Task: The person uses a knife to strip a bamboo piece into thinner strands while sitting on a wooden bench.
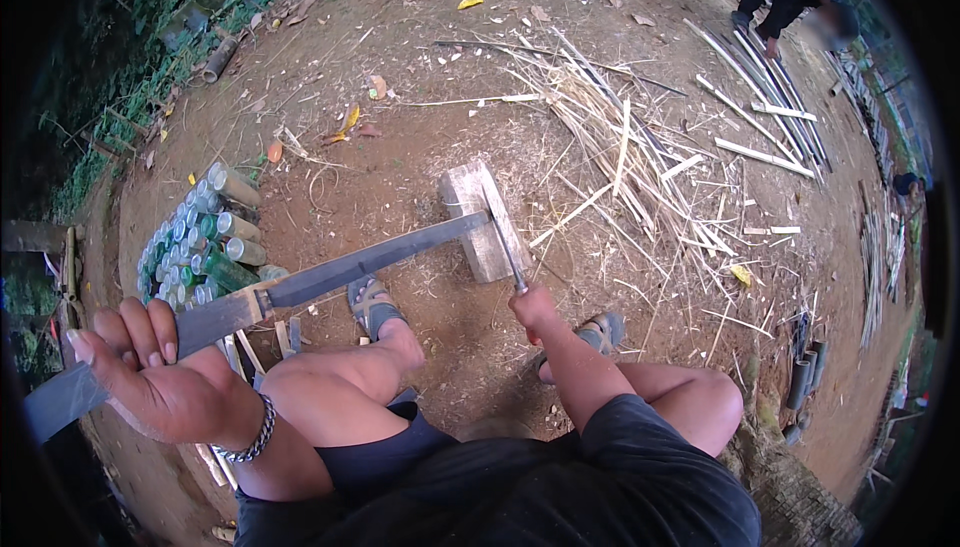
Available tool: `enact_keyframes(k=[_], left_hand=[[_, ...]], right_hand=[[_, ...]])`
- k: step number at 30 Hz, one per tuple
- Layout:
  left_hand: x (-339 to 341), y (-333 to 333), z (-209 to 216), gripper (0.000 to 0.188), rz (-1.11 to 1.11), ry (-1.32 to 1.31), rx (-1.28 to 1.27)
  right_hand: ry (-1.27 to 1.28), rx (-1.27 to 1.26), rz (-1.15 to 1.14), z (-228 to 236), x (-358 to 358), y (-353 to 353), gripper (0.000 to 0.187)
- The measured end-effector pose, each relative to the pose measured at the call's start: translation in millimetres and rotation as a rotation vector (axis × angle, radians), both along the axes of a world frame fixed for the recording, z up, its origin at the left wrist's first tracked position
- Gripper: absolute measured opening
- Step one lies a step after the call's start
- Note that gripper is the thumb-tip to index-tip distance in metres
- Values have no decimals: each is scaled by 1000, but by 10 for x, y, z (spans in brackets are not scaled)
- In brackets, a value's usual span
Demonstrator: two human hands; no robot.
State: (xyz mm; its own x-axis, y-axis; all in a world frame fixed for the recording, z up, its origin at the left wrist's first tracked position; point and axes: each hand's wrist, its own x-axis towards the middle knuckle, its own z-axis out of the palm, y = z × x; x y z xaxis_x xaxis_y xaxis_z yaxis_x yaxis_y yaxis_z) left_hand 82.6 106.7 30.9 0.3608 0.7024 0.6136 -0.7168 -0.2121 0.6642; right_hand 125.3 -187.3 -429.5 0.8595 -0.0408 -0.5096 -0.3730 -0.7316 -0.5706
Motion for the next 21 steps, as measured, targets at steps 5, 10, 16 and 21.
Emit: enact_keyframes(k=[5,10,16,21], left_hand=[[-120,83,-95,35,-155,-31,-11],[-544,306,125,35,-311,-153,79],[-787,104,294,40,22,-197,122],[-817,44,339,38,91,-189,62]], right_hand=[[251,402,-494,4,-372,-111,37],[39,40,-232,428,-355,-118,41],[130,223,-20,645,47,391,43],[177,139,97,604,213,418,42]])
